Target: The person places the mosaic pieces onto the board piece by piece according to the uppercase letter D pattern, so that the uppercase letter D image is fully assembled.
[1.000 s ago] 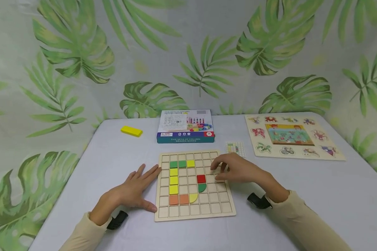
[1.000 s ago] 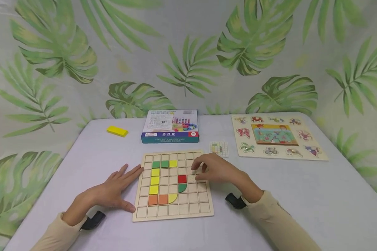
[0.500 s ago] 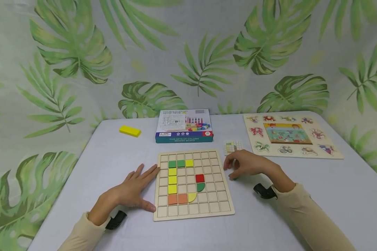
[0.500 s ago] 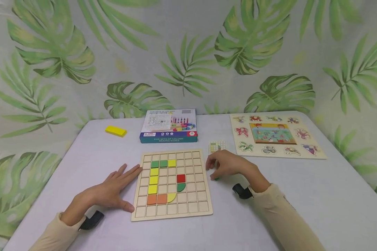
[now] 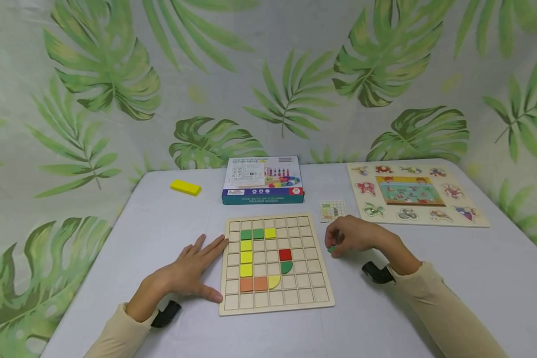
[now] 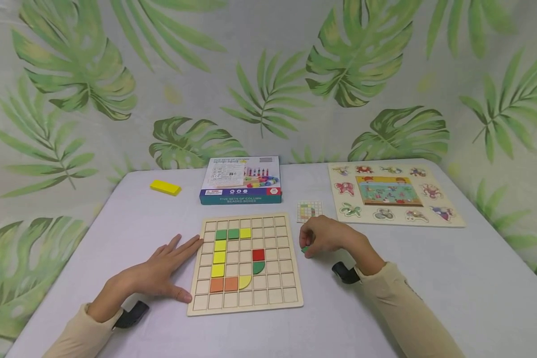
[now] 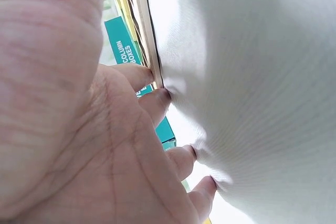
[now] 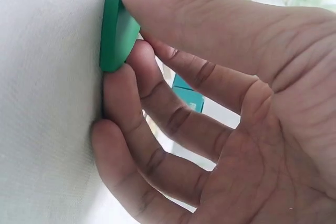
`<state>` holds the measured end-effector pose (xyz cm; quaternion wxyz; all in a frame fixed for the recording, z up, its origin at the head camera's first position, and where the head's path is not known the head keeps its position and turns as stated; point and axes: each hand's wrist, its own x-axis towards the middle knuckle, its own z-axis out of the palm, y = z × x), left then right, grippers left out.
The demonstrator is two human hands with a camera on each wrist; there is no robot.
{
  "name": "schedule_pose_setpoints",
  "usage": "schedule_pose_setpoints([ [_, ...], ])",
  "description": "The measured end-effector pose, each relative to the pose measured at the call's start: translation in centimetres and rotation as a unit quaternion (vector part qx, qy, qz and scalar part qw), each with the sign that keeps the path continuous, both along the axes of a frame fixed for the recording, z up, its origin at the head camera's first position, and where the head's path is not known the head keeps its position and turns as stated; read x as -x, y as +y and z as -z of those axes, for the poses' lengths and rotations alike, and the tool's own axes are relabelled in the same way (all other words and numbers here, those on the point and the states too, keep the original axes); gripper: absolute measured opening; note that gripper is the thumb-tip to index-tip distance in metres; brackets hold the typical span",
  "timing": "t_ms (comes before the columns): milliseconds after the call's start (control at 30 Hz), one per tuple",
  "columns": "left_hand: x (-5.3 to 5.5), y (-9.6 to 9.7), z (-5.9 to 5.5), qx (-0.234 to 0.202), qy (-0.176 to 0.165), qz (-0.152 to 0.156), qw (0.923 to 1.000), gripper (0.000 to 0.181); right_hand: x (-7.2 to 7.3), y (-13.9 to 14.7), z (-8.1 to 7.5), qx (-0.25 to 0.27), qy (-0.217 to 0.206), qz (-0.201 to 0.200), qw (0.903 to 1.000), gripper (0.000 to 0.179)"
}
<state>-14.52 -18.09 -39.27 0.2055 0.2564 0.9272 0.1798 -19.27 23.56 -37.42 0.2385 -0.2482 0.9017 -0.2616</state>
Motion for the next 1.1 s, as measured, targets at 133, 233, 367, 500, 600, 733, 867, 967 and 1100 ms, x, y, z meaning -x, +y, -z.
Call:
schedule_pose_setpoints([
  [133,0.02,-0.01,0.08,0.000,0.001,-0.001,1.0000,0.126,-0.07,-0.14,0.03,-0.004,0.007,0.006,0.9999,0.015],
  [233,-0.04,0.00,0.09,-0.001,-0.001,-0.002,1.0000,0.126,-0.15,-0.22,0.03,-0.004,0.008,0.010,0.9999,0.016],
  [367,-0.10,0.01,0.01,-0.001,-0.001,-0.002,1.0000,0.126,-0.23,-0.27,-0.05,-0.001,0.005,0.015,0.9999,0.017],
  [500,-0.13,0.04,-0.10,-0.002,-0.003,-0.005,1.0000,0.126,-0.24,-0.29,-0.17,-0.005,0.009,0.014,0.9998,0.016],
  [600,-0.16,0.04,-0.14,-0.002,-0.003,-0.007,1.0000,0.126,-0.22,-0.31,-0.26,-0.007,0.015,0.008,0.9998,0.015],
  [733,-0.17,0.00,-0.19,-0.002,0.000,-0.009,1.0000,0.126,-0.22,-0.45,-0.43,-0.011,0.025,-0.003,0.9996,0.012],
  [867,-0.20,-0.05,-0.17,-0.004,0.001,-0.009,1.0000,0.126,-0.27,-0.55,-0.61,-0.017,0.035,-0.008,0.9992,0.010],
  [967,-0.17,-0.08,-0.12,-0.006,-0.001,-0.008,1.0000,0.126,-0.32,-0.62,-0.71,-0.016,0.046,-0.011,0.9988,0.009],
  [1100,-0.08,-0.12,0.00,-0.008,-0.003,-0.004,1.0000,0.126,-0.43,-0.86,-0.77,-0.014,0.061,-0.013,0.9980,0.007],
])
